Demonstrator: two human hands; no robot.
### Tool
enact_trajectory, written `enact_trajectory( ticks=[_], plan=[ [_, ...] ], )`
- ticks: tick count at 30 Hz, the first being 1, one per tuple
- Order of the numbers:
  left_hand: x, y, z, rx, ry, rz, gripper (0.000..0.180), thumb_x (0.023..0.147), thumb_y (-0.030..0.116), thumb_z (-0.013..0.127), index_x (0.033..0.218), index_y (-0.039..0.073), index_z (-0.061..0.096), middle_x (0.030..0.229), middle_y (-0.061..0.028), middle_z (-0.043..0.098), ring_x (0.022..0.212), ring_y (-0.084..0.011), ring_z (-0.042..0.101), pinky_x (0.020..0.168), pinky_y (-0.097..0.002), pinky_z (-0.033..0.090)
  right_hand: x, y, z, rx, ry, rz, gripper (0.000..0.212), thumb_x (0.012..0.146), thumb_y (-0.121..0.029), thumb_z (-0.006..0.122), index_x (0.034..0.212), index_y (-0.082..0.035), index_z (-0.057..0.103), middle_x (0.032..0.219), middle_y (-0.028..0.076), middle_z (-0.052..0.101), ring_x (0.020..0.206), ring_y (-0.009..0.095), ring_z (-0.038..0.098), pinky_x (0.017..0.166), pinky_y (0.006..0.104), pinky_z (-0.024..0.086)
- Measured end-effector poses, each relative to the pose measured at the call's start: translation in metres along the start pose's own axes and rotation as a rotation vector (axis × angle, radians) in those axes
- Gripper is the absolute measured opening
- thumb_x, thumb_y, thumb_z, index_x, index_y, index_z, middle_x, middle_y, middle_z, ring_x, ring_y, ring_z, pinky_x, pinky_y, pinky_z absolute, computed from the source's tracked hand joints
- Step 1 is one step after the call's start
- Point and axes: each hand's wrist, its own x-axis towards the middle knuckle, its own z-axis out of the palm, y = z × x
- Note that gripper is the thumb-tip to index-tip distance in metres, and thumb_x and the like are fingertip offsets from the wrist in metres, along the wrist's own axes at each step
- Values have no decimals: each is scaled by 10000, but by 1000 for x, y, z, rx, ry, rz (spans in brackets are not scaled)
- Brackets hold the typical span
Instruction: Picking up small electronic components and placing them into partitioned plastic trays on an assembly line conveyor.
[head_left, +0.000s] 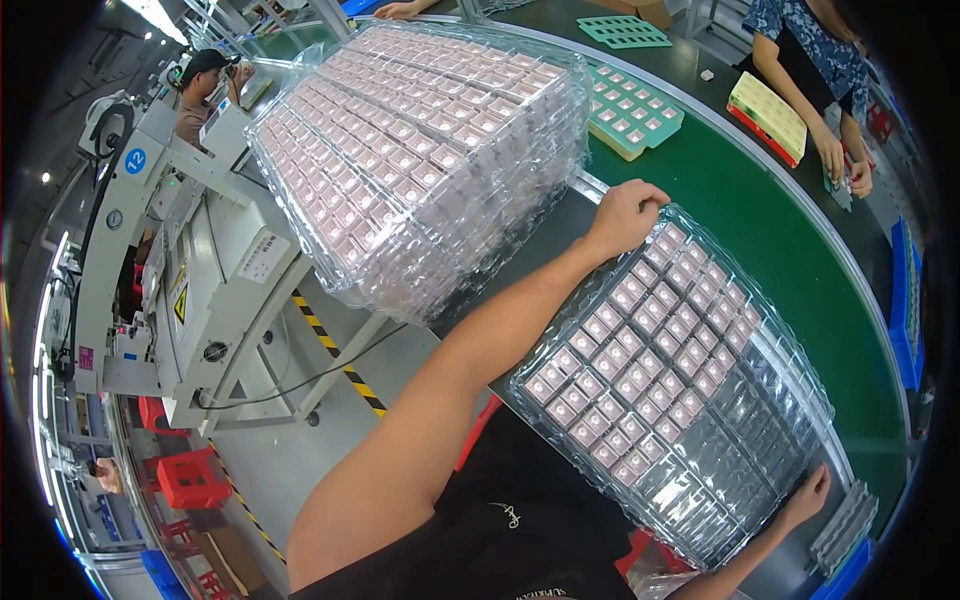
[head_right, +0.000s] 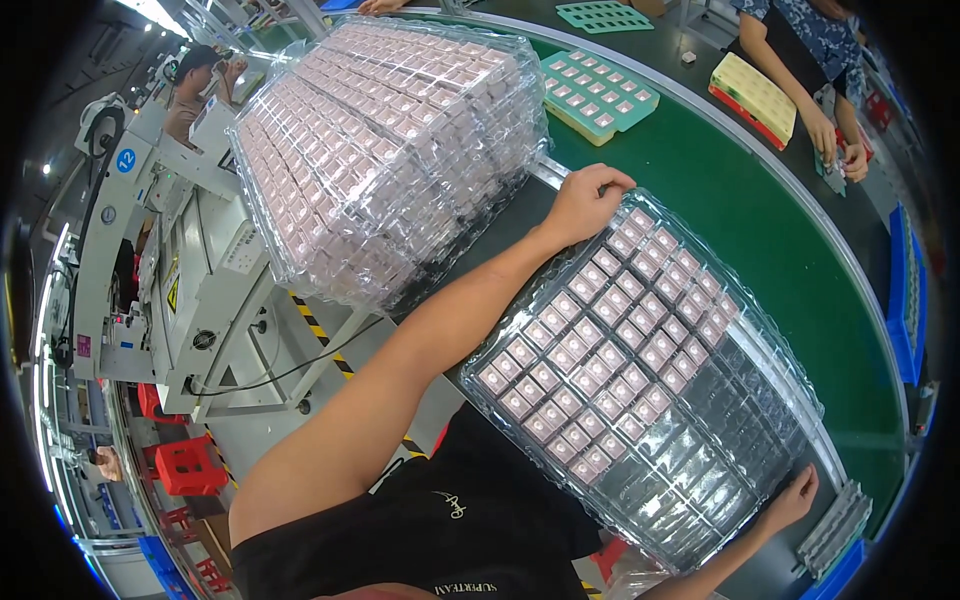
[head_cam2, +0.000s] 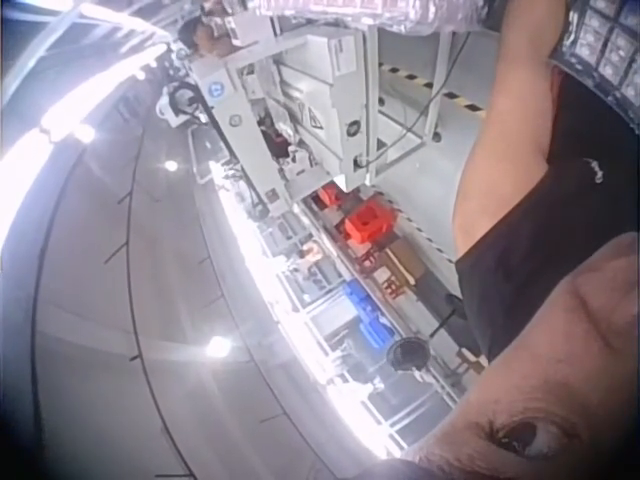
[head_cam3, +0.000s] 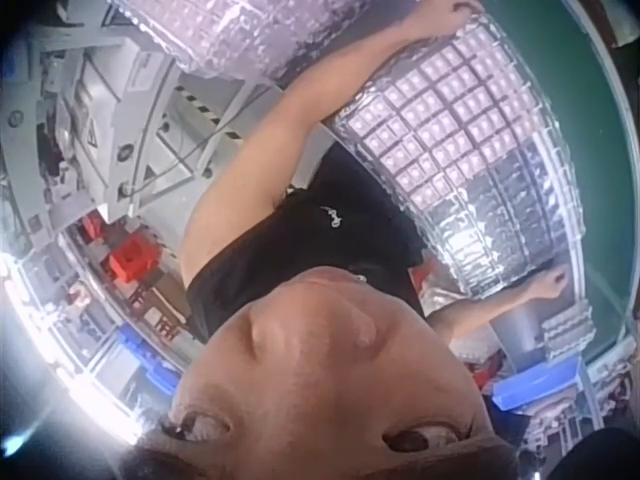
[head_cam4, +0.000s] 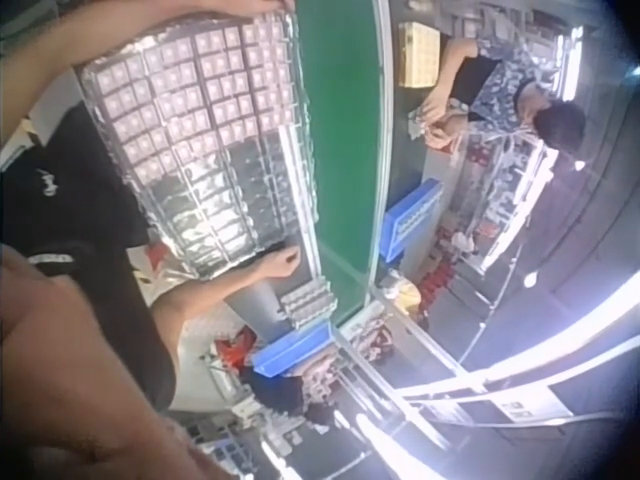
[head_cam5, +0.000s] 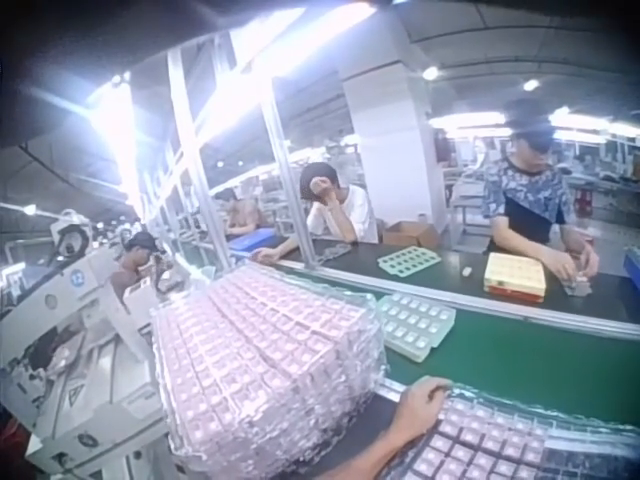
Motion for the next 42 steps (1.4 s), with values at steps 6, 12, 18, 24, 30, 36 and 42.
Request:
enact_trajectory(
  ticks=[6,12,18,24,30,36,42],
  plan=[
    [1,-1,1,-1,-6,6,185,857,44,564,947,16,723,881,-125,693,757,-222,663,678,-320,509,0,-2,1,-3,1,-6,349,1010,-253,540,1174,39,639,1103,96,676,998,161,604,913,277,444],
    [2,1,0,-10,-5,16,185,857,41,564,950,13,722,884,-126,694,764,-223,663,686,-319,510,7,13,-1,-23,-12,2,341,1005,-250,549,1172,32,643,1101,95,680,989,158,608,909,273,447],
    [0,1,0,-5,-8,11,181,858,42,567,950,15,721,893,-126,697,770,-223,666,689,-318,511,3,8,-1,-19,-4,9,341,1002,-251,556,1171,32,645,1098,89,682,982,154,611,898,268,452],
    [0,1,0,-1,-4,21,179,860,44,570,950,17,722,893,-124,697,771,-224,668,689,-318,511,2,6,-2,-18,1,-11,342,1003,-256,561,1172,29,647,1060,76,680,940,140,600,868,262,454],
    [-1,3,-3,1,-12,3,180,858,47,571,948,22,724,889,-123,696,768,-226,669,685,-320,510,-1,4,-2,13,-1,18,339,1003,-256,562,1167,29,648,1037,59,674,919,120,582,843,247,446],
    [0,2,0,-5,-9,5,185,856,45,566,947,21,724,893,-123,698,774,-225,670,687,-323,511,-2,-2,-3,12,9,16,335,1004,-251,559,1164,28,649,1053,61,675,930,124,587,851,249,448],
    [-1,2,-5,-3,-1,15,190,854,43,562,951,18,723,899,-127,699,785,-229,673,692,-324,512,-1,4,1,8,5,0,338,1003,-251,558,1169,30,647,1067,66,677,951,128,593,866,255,449]
  ],
)
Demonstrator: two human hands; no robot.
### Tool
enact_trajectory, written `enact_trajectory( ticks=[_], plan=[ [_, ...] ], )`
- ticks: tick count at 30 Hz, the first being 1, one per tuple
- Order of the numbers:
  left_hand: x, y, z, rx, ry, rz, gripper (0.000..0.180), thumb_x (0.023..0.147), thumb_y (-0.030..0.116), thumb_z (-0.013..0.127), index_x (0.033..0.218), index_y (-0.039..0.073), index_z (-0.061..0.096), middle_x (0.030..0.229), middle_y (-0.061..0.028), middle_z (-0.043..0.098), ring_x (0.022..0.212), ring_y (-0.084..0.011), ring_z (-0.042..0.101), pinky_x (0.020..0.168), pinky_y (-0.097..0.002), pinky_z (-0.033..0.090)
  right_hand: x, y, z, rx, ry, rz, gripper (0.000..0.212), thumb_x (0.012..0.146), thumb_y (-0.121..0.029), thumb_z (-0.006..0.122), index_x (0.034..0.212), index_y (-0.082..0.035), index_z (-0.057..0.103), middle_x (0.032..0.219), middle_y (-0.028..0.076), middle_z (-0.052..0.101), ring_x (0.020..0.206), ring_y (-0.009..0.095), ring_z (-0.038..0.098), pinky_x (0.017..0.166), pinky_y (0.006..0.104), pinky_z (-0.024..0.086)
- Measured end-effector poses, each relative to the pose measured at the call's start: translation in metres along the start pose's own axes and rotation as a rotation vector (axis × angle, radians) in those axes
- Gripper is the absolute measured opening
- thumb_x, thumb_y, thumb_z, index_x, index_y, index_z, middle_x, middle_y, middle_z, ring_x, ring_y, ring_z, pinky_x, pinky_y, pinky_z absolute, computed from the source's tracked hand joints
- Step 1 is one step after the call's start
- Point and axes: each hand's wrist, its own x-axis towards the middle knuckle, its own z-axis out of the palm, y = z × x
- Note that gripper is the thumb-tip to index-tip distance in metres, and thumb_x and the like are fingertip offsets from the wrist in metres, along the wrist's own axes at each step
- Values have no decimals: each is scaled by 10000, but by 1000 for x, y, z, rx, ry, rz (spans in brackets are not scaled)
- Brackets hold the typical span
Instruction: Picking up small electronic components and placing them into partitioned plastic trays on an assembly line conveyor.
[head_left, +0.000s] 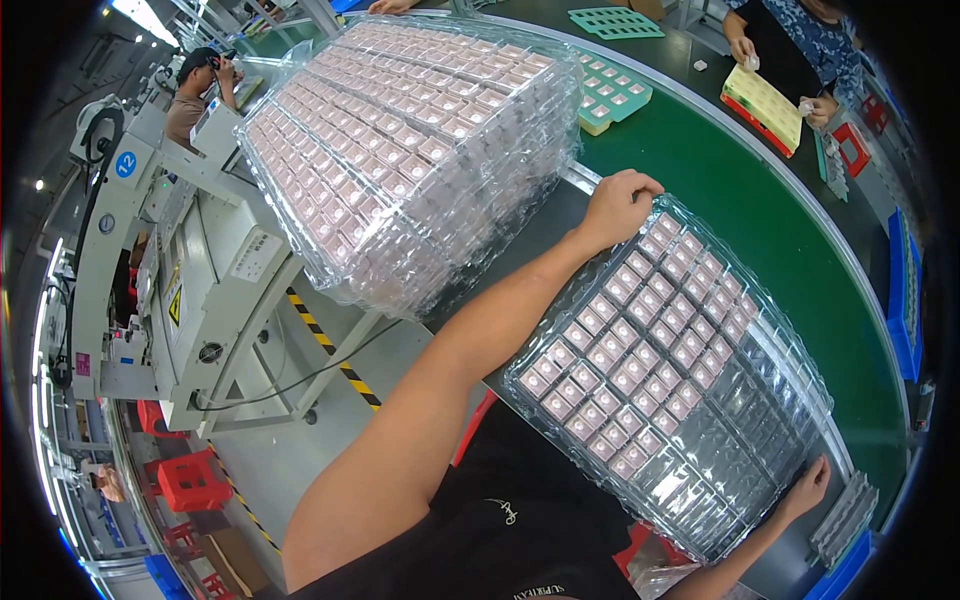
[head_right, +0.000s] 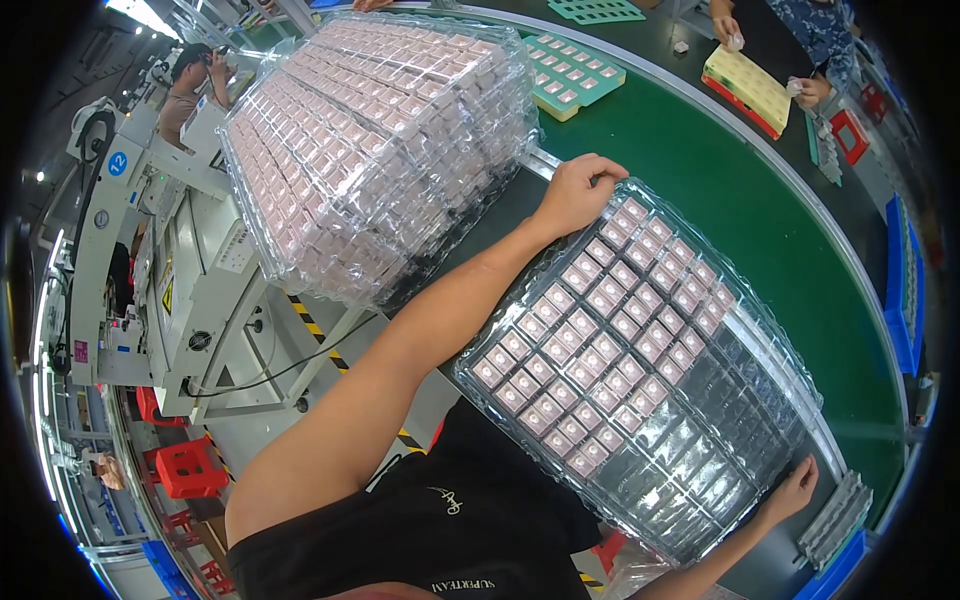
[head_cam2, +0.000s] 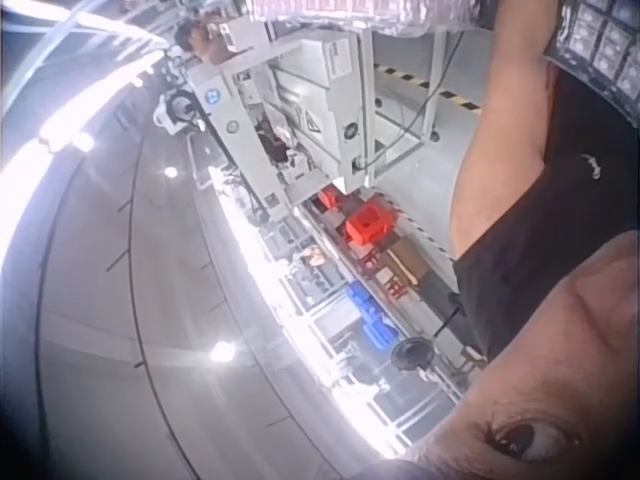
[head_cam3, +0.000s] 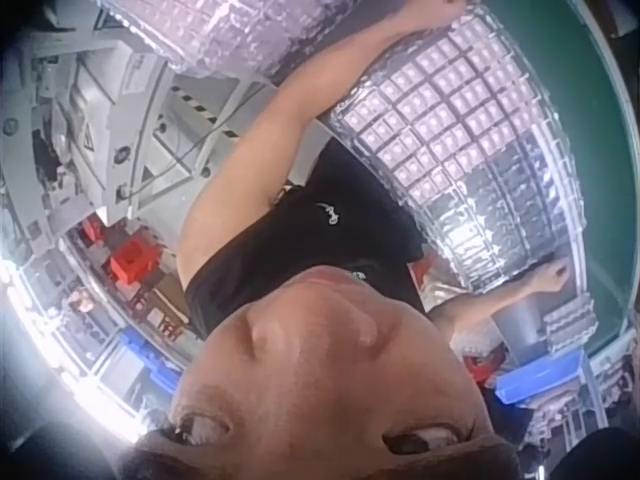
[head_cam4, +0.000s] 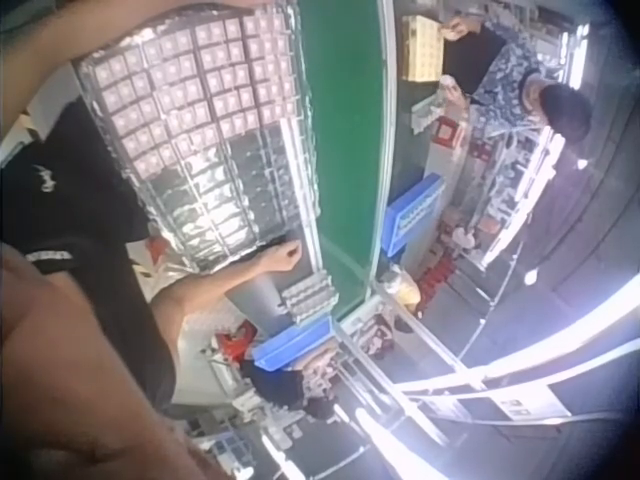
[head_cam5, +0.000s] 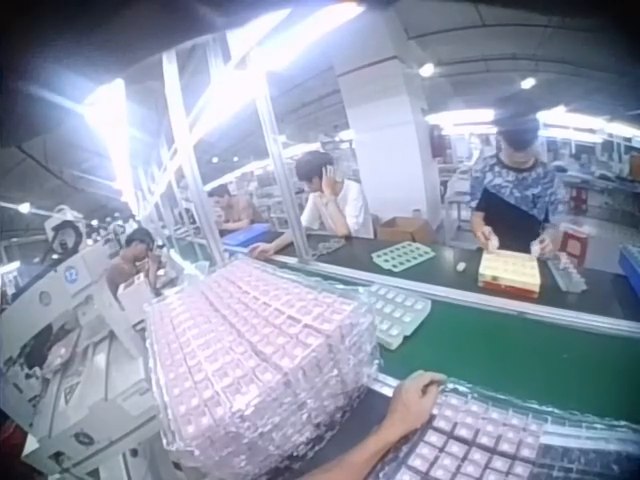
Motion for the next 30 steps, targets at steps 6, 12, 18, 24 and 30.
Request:
enact_trajectory(
  ticks=[6,12,18,24,30],
  plan=[
    [-4,3,-1,-11,12,-9,189,839,55,560,925,25,726,863,-136,686,778,-259,662,695,-351,510,-4,-6,-3,-23,9,-1,336,1000,-247,560,1166,30,652,1082,83,689,964,148,616,878,272,464],
    [0,-9,13,26,-71,50,176,924,104,581,1011,24,712,1005,-138,683,970,-255,649,878,-347,501,-19,-61,-9,-133,112,53,315,959,-255,610,1112,8,692,1031,113,718,941,174,648,872,301,489],
    [0,-15,-17,79,-66,-29,180,928,83,573,1029,3,699,996,-125,704,938,-222,660,845,-316,498,-14,-81,25,-16,128,-11,234,935,-206,632,997,5,712,859,70,702,784,124,626,746,276,505],
    [11,-20,5,-74,-119,-54,179,945,43,562,1056,-26,684,988,-80,694,913,-146,630,811,-258,478,-7,-64,23,187,185,50,193,921,-159,648,982,13,708,789,32,682,705,75,594,669,250,493],
    [17,-24,4,-106,-115,-112,196,945,37,546,1070,-26,683,994,-81,694,920,-140,631,818,-255,479,-2,-68,29,165,171,77,205,910,-161,651,983,23,704,773,45,686,689,85,599,666,254,497]
  ],
)
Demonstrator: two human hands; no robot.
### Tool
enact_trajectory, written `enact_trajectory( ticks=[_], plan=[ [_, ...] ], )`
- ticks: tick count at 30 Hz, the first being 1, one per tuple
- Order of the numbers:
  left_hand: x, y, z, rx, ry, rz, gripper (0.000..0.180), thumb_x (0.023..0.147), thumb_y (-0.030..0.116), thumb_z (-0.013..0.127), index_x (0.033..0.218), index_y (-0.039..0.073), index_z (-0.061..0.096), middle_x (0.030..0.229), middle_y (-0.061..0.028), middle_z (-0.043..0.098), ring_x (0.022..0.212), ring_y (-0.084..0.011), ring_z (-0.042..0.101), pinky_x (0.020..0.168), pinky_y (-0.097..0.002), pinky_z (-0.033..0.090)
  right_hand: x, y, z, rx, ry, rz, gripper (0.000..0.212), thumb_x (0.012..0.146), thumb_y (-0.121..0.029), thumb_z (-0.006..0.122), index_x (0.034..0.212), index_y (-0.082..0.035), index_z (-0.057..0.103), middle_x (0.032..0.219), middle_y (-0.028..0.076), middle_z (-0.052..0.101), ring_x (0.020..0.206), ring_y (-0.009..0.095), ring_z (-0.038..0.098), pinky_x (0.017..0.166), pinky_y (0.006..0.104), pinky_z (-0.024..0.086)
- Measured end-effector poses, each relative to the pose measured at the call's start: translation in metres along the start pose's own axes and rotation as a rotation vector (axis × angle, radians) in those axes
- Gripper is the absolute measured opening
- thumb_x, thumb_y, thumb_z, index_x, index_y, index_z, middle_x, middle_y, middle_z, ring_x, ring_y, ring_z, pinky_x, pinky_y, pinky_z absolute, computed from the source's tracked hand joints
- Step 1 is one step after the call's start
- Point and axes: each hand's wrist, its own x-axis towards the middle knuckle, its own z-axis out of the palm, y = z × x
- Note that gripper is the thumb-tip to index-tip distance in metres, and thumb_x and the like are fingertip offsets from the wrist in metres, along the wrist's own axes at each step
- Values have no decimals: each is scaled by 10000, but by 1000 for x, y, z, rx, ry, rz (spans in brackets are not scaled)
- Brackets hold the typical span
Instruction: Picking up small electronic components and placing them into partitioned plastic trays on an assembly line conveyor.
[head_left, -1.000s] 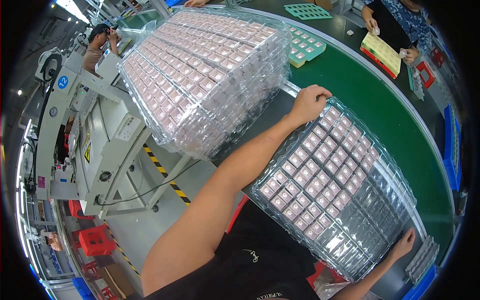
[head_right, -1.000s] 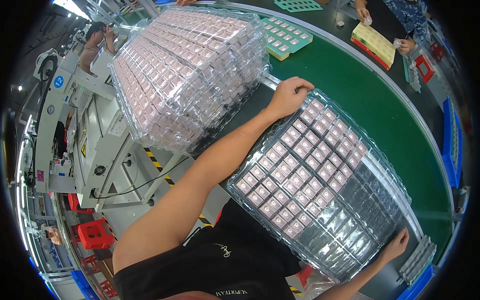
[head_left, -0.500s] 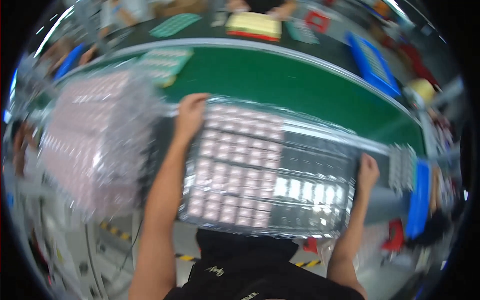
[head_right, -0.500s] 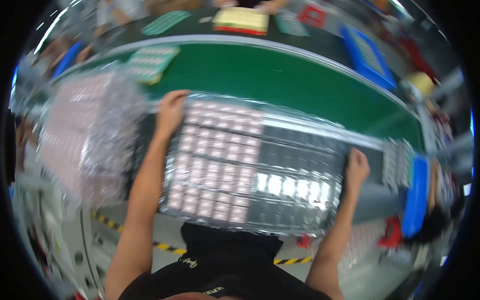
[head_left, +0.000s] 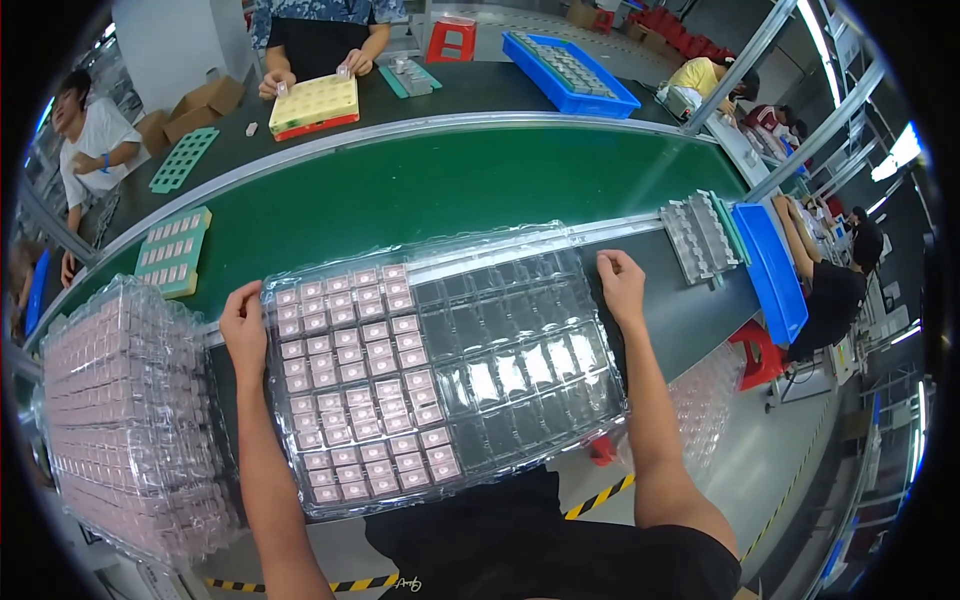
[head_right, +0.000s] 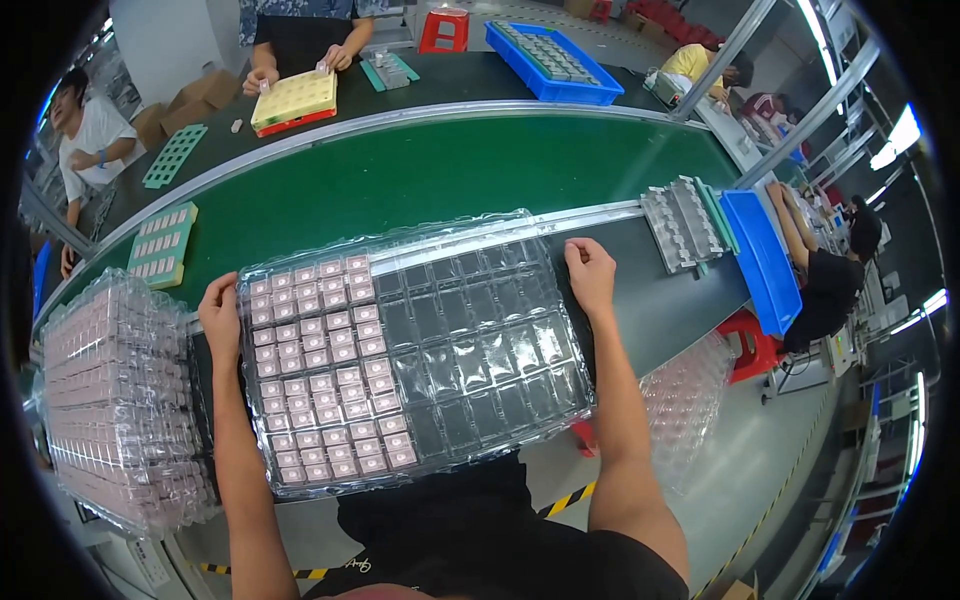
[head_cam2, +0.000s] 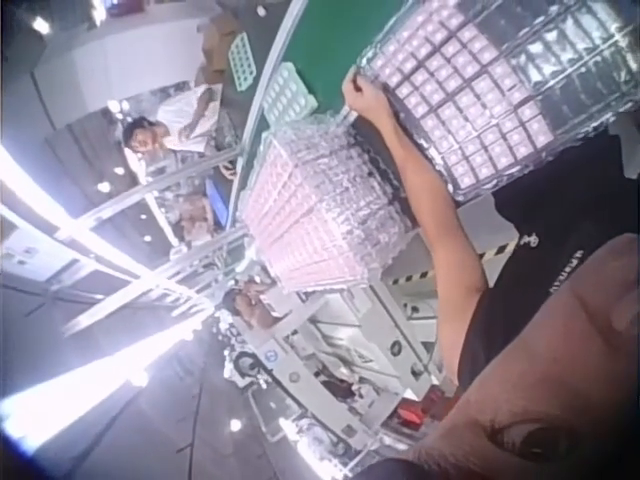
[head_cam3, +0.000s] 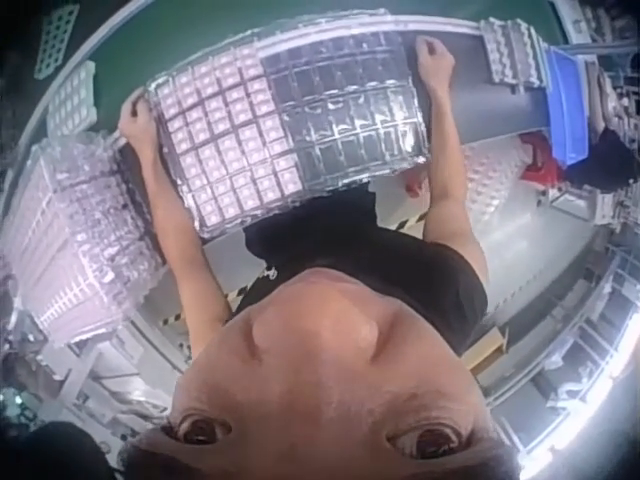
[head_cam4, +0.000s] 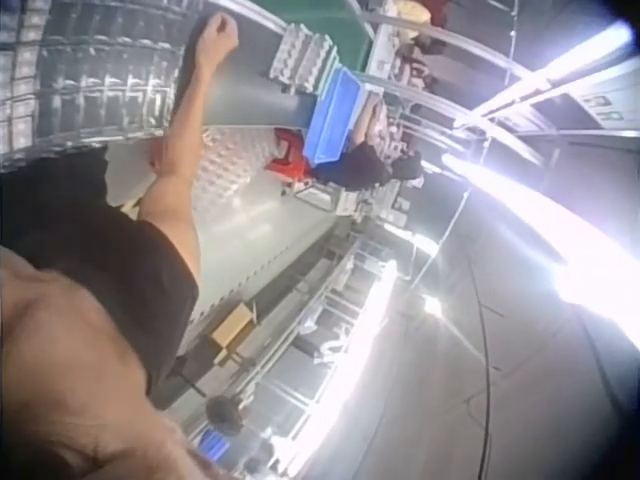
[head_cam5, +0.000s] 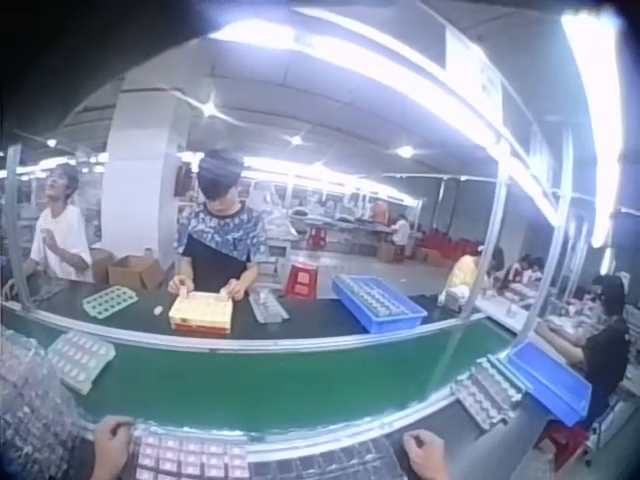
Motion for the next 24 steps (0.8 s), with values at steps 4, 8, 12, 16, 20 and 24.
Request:
enact_trajectory(
  ticks=[4,8,12,16,20,24],
  plan=[
    [1,2,7,23,25,51,190,935,41,549,1042,-25,691,964,-81,704,900,-145,638,800,-263,485,19,-17,-3,-88,-42,-112,207,907,-157,644,1008,17,691,830,78,690,740,115,626,678,263,506],
    [3,-6,1,43,17,19,192,946,48,546,1050,-29,687,955,-63,696,882,-131,626,787,-252,478,14,-127,36,18,-144,-376,184,906,-125,628,1048,-13,663,1001,131,670,858,229,660,785,328,519],
    [3,-4,5,26,15,-1,197,941,30,530,1034,-38,690,942,-60,691,863,-125,620,781,-250,481,-95,-248,117,364,-900,-388,311,837,-193,678,1110,-50,644,1032,158,647,1047,291,605,895,395,500],
    [5,-11,1,-6,55,-15,217,918,-2,512,1017,-46,699,937,-81,695,870,-136,632,793,-256,493,-227,-325,177,686,-1093,-1006,242,822,-271,623,847,-32,648,889,156,593,891,343,554,772,462,445],
    [3,-8,-1,39,86,-34,211,901,-7,523,997,-46,707,926,-89,707,854,-140,645,782,-257,500,-278,-362,179,762,-1108,-1000,272,850,-299,611,814,-31,633,879,123,547,910,287,499,780,428,400],
    [8,-8,3,70,86,-13,209,896,5,537,988,-30,721,912,-105,720,843,-152,661,781,-261,505,-289,-371,171,602,-1279,-974,291,876,-344,608,857,-57,656,931,111,546,917,280,496,815,430,380]
  ],
)
